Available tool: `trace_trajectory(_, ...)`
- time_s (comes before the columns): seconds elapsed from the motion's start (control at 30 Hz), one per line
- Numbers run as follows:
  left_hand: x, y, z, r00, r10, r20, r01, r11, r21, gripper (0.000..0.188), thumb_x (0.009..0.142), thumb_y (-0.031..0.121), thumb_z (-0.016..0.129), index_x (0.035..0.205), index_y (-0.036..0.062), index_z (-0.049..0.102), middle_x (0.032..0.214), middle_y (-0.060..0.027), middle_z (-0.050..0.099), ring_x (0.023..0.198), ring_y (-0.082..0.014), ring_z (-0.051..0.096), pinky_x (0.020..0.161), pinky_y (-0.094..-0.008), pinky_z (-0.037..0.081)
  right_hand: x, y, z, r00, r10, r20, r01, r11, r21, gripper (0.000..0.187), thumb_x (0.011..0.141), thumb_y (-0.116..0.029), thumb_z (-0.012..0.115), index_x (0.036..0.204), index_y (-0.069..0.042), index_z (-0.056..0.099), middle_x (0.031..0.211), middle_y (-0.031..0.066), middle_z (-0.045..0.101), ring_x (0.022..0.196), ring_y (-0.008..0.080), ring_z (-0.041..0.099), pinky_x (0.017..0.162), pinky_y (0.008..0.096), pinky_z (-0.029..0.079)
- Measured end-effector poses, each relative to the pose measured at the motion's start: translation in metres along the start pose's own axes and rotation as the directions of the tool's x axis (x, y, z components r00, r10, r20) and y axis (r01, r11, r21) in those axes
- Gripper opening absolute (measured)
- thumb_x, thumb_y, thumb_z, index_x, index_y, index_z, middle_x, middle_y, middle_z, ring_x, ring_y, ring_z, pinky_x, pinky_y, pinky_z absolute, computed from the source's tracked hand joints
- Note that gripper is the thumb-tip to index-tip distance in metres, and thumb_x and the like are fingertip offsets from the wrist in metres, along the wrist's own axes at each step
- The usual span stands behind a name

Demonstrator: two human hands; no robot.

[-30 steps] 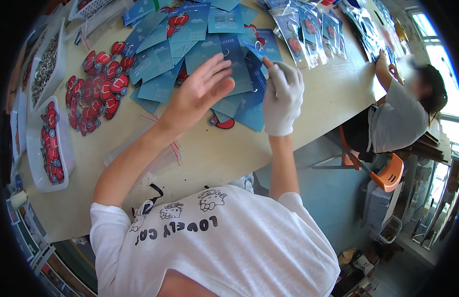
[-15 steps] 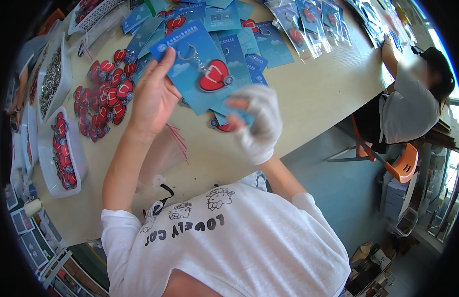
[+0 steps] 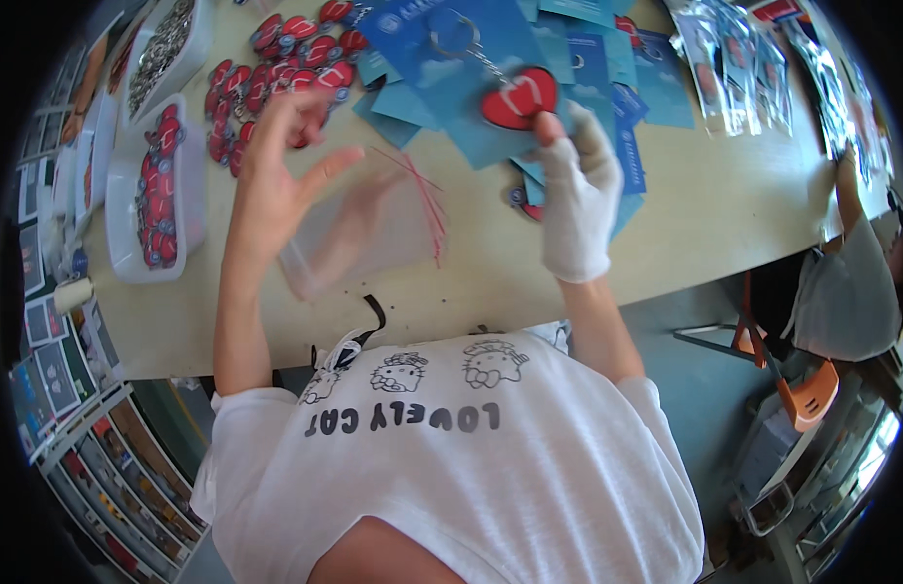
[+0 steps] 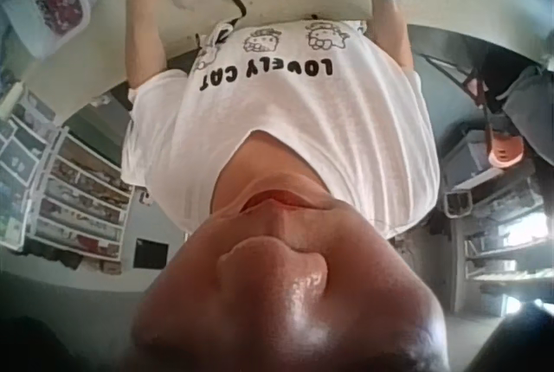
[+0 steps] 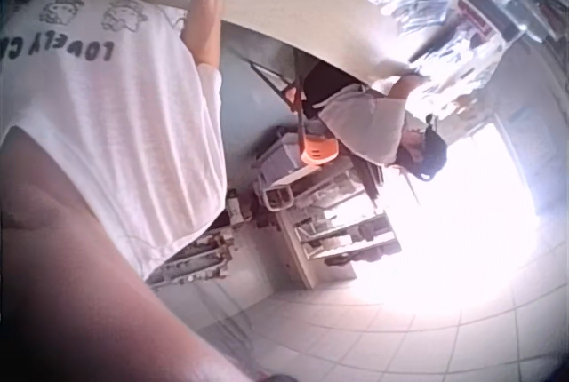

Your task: The person places red heart-shaped keychains attached to blue cards into small clear plastic bags. They pick up a keychain, open a bag, insert the item, and place the packaged unit on the table. The process is repeated continuously throughout the clip.

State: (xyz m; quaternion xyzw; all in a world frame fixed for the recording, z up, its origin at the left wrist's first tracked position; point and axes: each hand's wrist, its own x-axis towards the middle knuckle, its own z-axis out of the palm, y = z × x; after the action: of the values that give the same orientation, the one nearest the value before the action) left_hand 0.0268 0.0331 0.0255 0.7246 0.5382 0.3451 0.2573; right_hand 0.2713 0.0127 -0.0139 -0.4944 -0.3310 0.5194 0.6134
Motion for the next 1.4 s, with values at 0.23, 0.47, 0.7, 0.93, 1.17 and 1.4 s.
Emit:
trace_trajectory(0.23, -0.054, -0.038, 0.016, 0.977, -0.190, 0.097, 0.137, 0.908, 0.396, 0.048, 0.064, 0.030, 0.082, 0.098, 0.0081, 0.056, 0.091, -0.0031, 0.058, 0.089, -0.0217, 0.055, 0.084, -0.0359, 0.035, 0.008, 0.014, -0.018, 0.995, -0.042, 0.089, 0.058, 0.979, -0.194, 0.035, 0.089, -0.011, 0.061, 0.120, 0.005, 0.053, 0.098, 0.0072, 0.065, 0.087, 0.0100, 0.060, 0.078, 0.0243, 0.049)
trace_trajectory(0.47, -0.058, -0.050, 0.030, 0.998, -0.059, 0.005, 0.057, 0.983, 0.176, 0.041, 0.065, 0.014, 0.080, 0.099, 0.0088, 0.058, 0.101, -0.0043, 0.055, 0.095, -0.0227, 0.053, 0.089, -0.0386, 0.036, 0.009, 0.015, -0.025, 0.987, -0.036, 0.156, 0.090, 0.932, -0.352, 0.036, 0.090, -0.005, 0.058, 0.123, 0.007, 0.050, 0.103, 0.0088, 0.065, 0.093, 0.0106, 0.061, 0.081, 0.0233, 0.048)
trace_trajectory(0.7, -0.055, -0.037, 0.028, 0.968, 0.223, -0.115, -0.160, 0.903, 0.400, 0.030, 0.068, 0.007, 0.077, 0.094, 0.0073, 0.061, 0.103, -0.0052, 0.056, 0.097, -0.0224, 0.053, 0.083, -0.0352, 0.043, 0.020, 0.013, -0.048, 0.970, 0.017, 0.242, 0.095, 0.891, -0.445, 0.038, 0.091, -0.004, 0.056, 0.126, 0.007, 0.048, 0.105, 0.0091, 0.065, 0.092, 0.0110, 0.061, 0.080, 0.0228, 0.050)
trace_trajectory(0.93, -0.062, -0.058, 0.036, 0.992, -0.116, -0.041, 0.110, 0.986, -0.128, 0.019, 0.073, -0.002, 0.073, 0.087, 0.0025, 0.061, 0.088, -0.0062, 0.060, 0.079, -0.0155, 0.058, 0.074, -0.0286, 0.048, 0.035, 0.004, -0.056, 0.951, -0.011, 0.310, 0.135, 0.914, -0.382, 0.040, 0.092, -0.006, 0.056, 0.128, 0.006, 0.046, 0.110, 0.0097, 0.062, 0.096, 0.0115, 0.061, 0.077, 0.0262, 0.052)
trace_trajectory(1.17, -0.056, -0.072, 0.012, 0.997, -0.025, 0.072, 0.044, 0.961, -0.274, 0.016, 0.076, -0.008, 0.068, 0.088, -0.0012, 0.061, 0.082, -0.0048, 0.062, 0.078, -0.0121, 0.060, 0.071, -0.0256, 0.049, 0.051, -0.006, -0.055, 0.899, 0.013, 0.438, 0.217, 0.855, -0.471, 0.043, 0.092, -0.009, 0.056, 0.131, 0.006, 0.044, 0.107, 0.0088, 0.061, 0.094, 0.0114, 0.059, 0.075, 0.0262, 0.052)
trace_trajectory(1.4, -0.033, -0.064, -0.003, 0.889, -0.237, 0.392, 0.444, 0.659, -0.607, 0.016, 0.083, 0.000, 0.065, 0.098, -0.0030, 0.062, 0.080, -0.0106, 0.069, 0.076, -0.0157, 0.067, 0.074, -0.0256, 0.052, 0.069, -0.020, -0.033, 0.835, 0.146, 0.530, 0.211, 0.806, -0.554, 0.045, 0.091, -0.010, 0.053, 0.131, 0.008, 0.042, 0.104, 0.0080, 0.061, 0.088, 0.0105, 0.057, 0.073, 0.0257, 0.050)
